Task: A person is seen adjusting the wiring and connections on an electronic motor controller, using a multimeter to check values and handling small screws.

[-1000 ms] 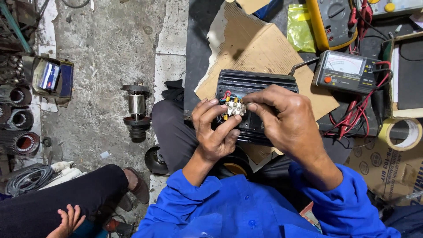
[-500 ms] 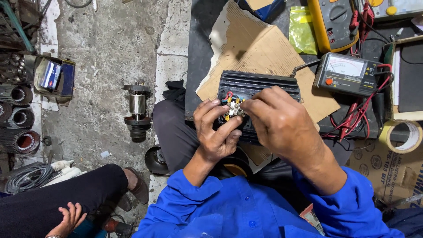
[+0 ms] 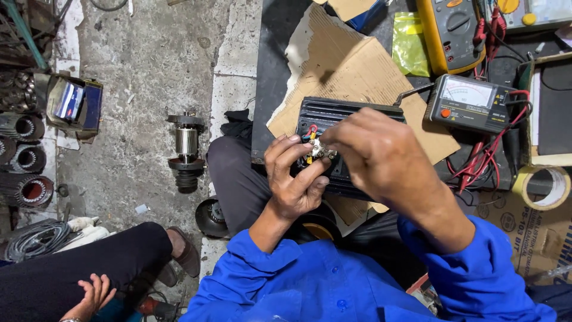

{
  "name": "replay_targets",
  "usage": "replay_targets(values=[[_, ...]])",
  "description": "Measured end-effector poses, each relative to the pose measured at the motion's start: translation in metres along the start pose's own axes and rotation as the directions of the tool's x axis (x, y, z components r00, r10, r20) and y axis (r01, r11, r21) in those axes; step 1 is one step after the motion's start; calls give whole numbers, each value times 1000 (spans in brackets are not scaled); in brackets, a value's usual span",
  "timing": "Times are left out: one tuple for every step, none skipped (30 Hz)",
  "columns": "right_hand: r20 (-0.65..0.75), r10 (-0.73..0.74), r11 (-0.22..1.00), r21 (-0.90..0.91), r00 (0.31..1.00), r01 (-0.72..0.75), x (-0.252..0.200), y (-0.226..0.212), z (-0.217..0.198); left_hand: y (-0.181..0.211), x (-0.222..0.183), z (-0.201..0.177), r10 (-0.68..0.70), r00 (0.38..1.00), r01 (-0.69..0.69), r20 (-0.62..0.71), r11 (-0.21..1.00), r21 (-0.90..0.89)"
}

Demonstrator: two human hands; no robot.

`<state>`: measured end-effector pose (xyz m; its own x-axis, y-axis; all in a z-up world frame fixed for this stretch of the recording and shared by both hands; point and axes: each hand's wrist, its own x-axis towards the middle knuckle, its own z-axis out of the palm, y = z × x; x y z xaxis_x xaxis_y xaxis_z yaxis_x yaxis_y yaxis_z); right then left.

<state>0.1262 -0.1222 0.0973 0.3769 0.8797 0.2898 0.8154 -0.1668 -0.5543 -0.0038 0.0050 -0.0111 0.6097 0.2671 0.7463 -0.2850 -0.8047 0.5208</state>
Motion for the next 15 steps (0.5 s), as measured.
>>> replay_targets(values=[[0,0,1000,0,1000,0,2,0,1,0,0,0,0,1000,0,0,1000,0],[29,5,1000,31,1000,-6,3,0,2,0,0,1,3,1000,-3,-4,1000,-3],[59,8,998,62,998,-12,5,0,3,0,0,1,6,1000,-6,-9,1000,-6],[59,6,998,63,998,-10,6,0,4,0,0,1,6,1000,-6,-9,1000,-5],[74,32,998,59,997,-36,6,0,5,0,0,0,4,1000,-5,-6,1000,-9],[89,57,997,55,994,-62,6,0,6,0,0,0,3,1000,-3,-3,1000,-13],[89,58,997,54,994,-63,6,0,6,0,-1,0,4,1000,-4,-2,1000,-14],[99,100,993,59,990,-106,7,-1,7,0,-1,0,-2,1000,2,5,1000,-12],[109,140,987,64,984,-148,7,-2,7,0,-2,-1,-6,1000,6,11,1000,-9],[108,140,987,63,984,-148,8,-2,7,-1,-2,0,-5,1000,5,10,1000,-9],[96,180,981,61,979,-186,10,-2,8,-1,-2,0,-7,1000,7,14,1000,-8],[84,219,973,60,972,-224,11,-3,8,-1,-2,0,-8,1000,8,17,1000,-8],[84,220,973,59,972,-225,11,-3,8,-1,-3,-1,-8,1000,8,18,1000,-8],[100,212,975,49,972,-218,11,-4,7,-1,-3,-1,-8,1000,8,21,1000,-9],[117,203,977,37,972,-208,12,-4,7,-1,-3,-1,-6,1000,7,21,1000,-8]])
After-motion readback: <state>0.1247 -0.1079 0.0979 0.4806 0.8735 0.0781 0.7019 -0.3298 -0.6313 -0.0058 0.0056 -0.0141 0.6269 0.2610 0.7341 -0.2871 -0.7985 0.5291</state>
